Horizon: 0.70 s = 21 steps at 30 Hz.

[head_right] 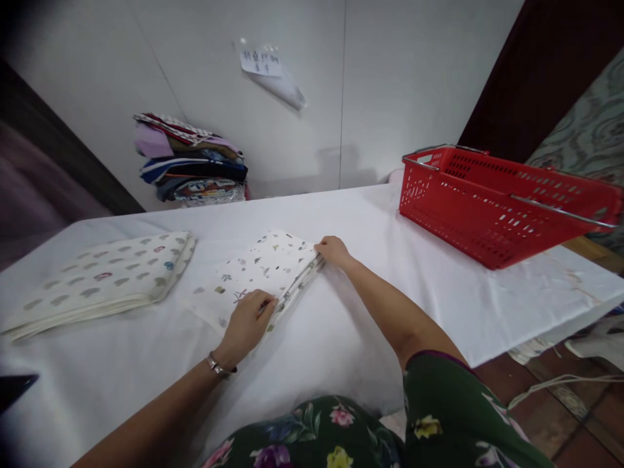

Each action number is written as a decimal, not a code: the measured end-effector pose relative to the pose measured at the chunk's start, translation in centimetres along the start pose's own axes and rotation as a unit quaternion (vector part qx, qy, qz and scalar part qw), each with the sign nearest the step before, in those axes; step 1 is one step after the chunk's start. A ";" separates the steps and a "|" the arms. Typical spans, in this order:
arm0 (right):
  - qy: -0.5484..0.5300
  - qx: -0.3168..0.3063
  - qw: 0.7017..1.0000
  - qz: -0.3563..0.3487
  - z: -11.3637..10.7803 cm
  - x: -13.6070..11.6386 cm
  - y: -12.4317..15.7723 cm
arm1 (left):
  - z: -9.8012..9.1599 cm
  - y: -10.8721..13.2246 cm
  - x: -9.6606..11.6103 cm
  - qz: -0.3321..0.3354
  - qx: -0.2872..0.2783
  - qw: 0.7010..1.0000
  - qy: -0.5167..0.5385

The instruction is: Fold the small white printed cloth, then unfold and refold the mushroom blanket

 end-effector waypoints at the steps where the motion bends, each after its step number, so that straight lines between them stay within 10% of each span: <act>1: 0.003 0.004 1.000 -0.003 -0.2 -0.1 0.0 | 0.0 0.0 -0.1 -0.009 0.001 1.000 0.008; 6: 0.016 0.012 1.000 -0.014 -0.7 -0.5 0.5 | -0.3 0.2 -0.5 -0.033 0.019 0.999 0.036; 21: 0.086 0.010 0.993 -0.077 -0.6 -2.2 2.8 | 1.1 1.8 2.3 0.187 -0.009 0.968 -0.165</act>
Point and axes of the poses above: each hand's wrist, its own y-axis away from the middle knuckle, its own z-axis out of the palm, x = y × z, the point moved 6 cm from there along -y, towards the middle knuckle, and after that the axes turned 14 degrees about x, right-handed, at the moved point
